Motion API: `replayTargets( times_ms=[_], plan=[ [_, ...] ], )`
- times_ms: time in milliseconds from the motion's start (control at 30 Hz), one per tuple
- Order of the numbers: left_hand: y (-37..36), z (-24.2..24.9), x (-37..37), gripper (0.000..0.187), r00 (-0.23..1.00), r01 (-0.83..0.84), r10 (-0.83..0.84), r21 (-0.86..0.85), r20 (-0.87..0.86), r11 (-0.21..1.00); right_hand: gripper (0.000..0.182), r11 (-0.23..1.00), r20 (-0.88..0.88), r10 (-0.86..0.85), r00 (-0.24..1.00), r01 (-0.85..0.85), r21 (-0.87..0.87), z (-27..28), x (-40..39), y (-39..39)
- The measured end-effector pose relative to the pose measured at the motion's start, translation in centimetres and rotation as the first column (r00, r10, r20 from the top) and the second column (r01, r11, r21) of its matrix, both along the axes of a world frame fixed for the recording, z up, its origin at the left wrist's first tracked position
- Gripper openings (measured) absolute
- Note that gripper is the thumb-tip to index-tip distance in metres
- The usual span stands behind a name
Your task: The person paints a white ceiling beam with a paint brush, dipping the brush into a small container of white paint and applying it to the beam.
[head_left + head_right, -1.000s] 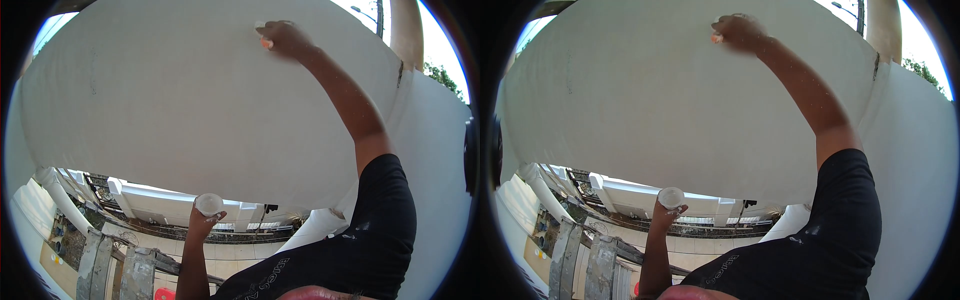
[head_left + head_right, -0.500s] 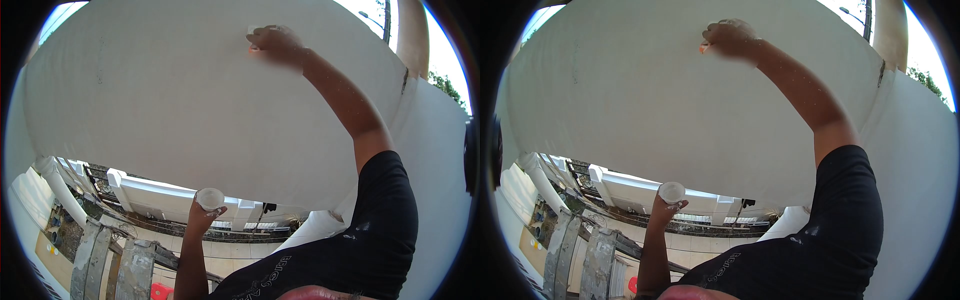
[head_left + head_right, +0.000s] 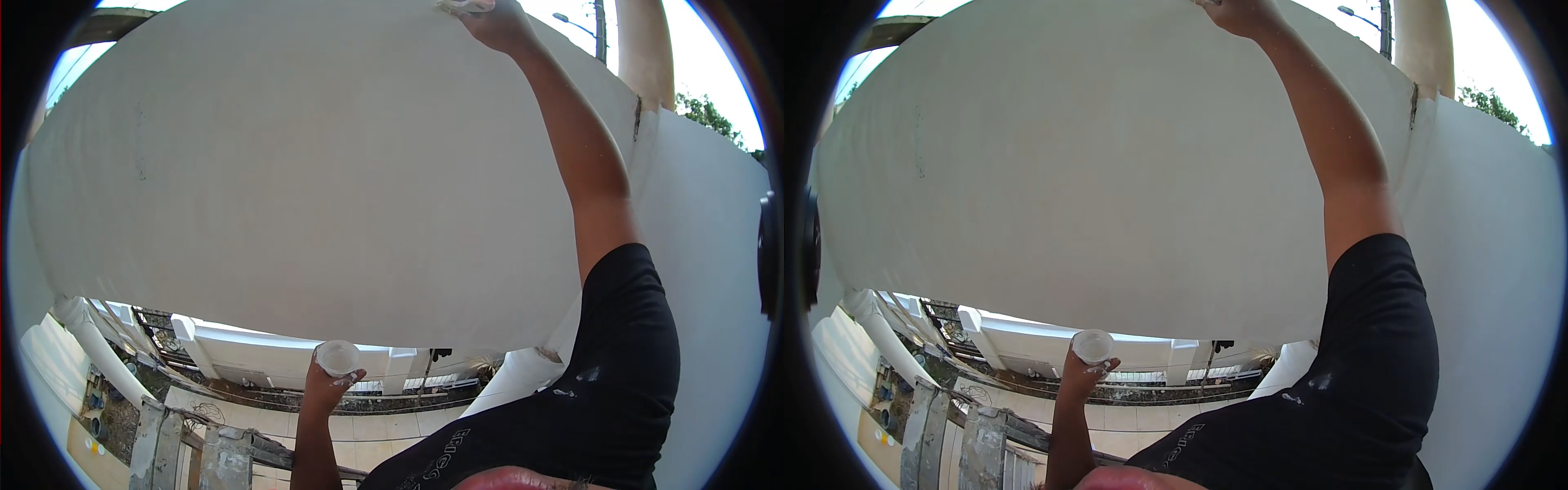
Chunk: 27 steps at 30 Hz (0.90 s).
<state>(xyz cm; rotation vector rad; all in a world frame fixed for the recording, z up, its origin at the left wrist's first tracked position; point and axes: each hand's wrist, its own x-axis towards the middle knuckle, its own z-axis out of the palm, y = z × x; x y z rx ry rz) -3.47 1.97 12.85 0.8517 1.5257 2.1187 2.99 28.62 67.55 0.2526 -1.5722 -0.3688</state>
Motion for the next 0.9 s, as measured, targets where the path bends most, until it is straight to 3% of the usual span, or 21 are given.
replayTargets(
  times_ms=[33, 67, 100, 167, 200, 233, 300, 367, 400, 467, 533, 567, 633, 667, 700, 733, 767, 800, 867, 900],
  plan=[
    [-0.2, 0.5, 0.3, 0.071, 1.000, 0.004, -0.004, 0.004, 0.010, 1.000, 0.018, 0.940, 0.172, -0.335, 0.926, 0.316, 0.132, -0.4, 0.4, -0.8],
    [-0.4, 0.7, 0.5, 0.071, 1.000, 0.007, -0.007, 0.006, 0.023, 1.000, 0.025, 0.770, 0.288, -0.635, 0.717, 0.560, 0.305, -1.3, 0.9, -1.4],
    [-0.4, 0.7, 0.5, 0.071, 1.000, 0.008, -0.008, 0.002, 0.021, 1.000, 0.025, 0.755, 0.300, -0.647, 0.701, 0.535, 0.378, -4.6, 0.8, -1.6],
    [-0.4, 0.6, 0.4, 0.070, 0.981, -0.074, 0.051, -0.118, -0.186, 0.990, 0.024, 0.774, 0.362, -0.599, 0.714, 0.398, 0.493, -12.8, 0.9, -0.9],
    [-0.3, 0.5, 0.4, 0.070, 0.981, -0.070, 0.047, -0.118, -0.190, 0.991, 0.022, 0.800, 0.418, -0.538, 0.732, 0.287, 0.527, -15.6, 1.4, -0.7],
    [-0.3, 0.3, 0.5, 0.070, 0.993, -0.013, 0.004, -0.076, -0.120, 0.997, 0.022, 0.799, 0.416, -0.541, 0.731, 0.291, 0.526, -16.1, 2.4, -2.1],
    [-0.2, 0.2, 0.4, 0.070, 0.998, 0.032, -0.033, -0.022, -0.058, 0.999, 0.022, 0.870, 0.815, -0.445, 0.371, 0.396, 0.295, -15.1, 3.9, -4.9],
    [-0.4, 0.0, 0.3, 0.071, 0.999, 0.028, -0.030, -0.043, -0.044, 0.999, 0.023, 0.950, 0.827, -0.102, 0.553, 0.301, -0.084, -11.4, 3.2, -3.2],
    [-0.2, 0.0, 0.3, 0.072, 0.999, 0.028, -0.030, -0.045, -0.036, 0.999, 0.025, 0.978, 0.773, -0.078, 0.630, 0.200, -0.064, -8.1, 2.6, -2.4],
    [-0.2, 0.6, 0.4, 0.071, 0.999, 0.031, -0.031, -0.033, -0.006, 0.999, 0.020, 0.985, 0.574, -0.110, 0.811, 0.167, -0.048, -0.7, 1.7, -0.9],
    [-0.8, 1.6, 0.8, 0.072, 0.996, -0.031, 0.018, -0.150, -0.090, 0.988, 0.027, 0.892, 0.462, -0.404, 0.789, 0.451, 0.010, 4.6, 3.0, -3.2],
    [-0.8, 1.4, 0.6, 0.071, 0.987, -0.063, 0.036, -0.169, -0.159, 0.984, 0.027, 0.896, 0.467, -0.398, 0.790, 0.444, 0.011, 4.7, 2.3, -2.9],
    [-0.8, 1.6, 0.6, 0.070, 0.985, -0.076, 0.049, -0.158, -0.168, 0.984, 0.030, 0.907, 0.260, -0.419, 0.870, 0.412, 0.081, 3.7, 1.3, -3.3],
    [-0.8, 1.4, 0.7, 0.070, 0.982, -0.081, 0.054, -0.147, -0.181, 0.986, 0.016, 0.782, 0.316, -0.623, 0.715, 0.560, 0.275, 2.1, 0.4, -4.0],
    [-0.6, 0.2, -0.1, 0.070, 0.997, 0.006, -0.012, -0.075, -0.074, 0.997, 0.017, 0.843, 0.249, -0.497, 0.831, 0.394, 0.368, -0.9, -1.7, -0.8],
    [-0.7, 0.0, 0.1, 0.070, 0.997, 0.006, -0.012, -0.076, -0.072, 0.997, 0.027, 0.719, 0.221, -0.653, 0.724, 0.502, 0.480, -5.4, -1.3, -1.8],
    [-0.7, 0.0, 0.1, 0.070, 0.999, 0.017, -0.019, -0.042, -0.028, 0.999, 0.036, 0.661, 0.295, -0.723, 0.625, 0.502, 0.558, -9.3, -1.3, -1.8],
    [-0.5, 0.1, 0.1, 0.070, 0.999, 0.030, -0.030, -0.007, 0.011, 1.000, 0.021, 0.612, 0.314, -0.768, 0.559, 0.493, 0.619, -12.9, -1.0, -1.9],
    [-0.3, -0.1, 0.0, 0.070, 0.999, 0.015, -0.017, -0.035, -0.032, 0.999, 0.031, 0.761, 0.531, -0.619, 0.579, 0.272, 0.589, -16.9, 1.0, -2.3],
    [-0.2, -0.4, 0.0, 0.070, 0.998, -0.004, 0.000, -0.064, -0.064, 0.998, 0.031, 0.761, 0.526, -0.620, 0.582, 0.283, 0.583, -16.1, 1.9, -2.5]
  ],
)
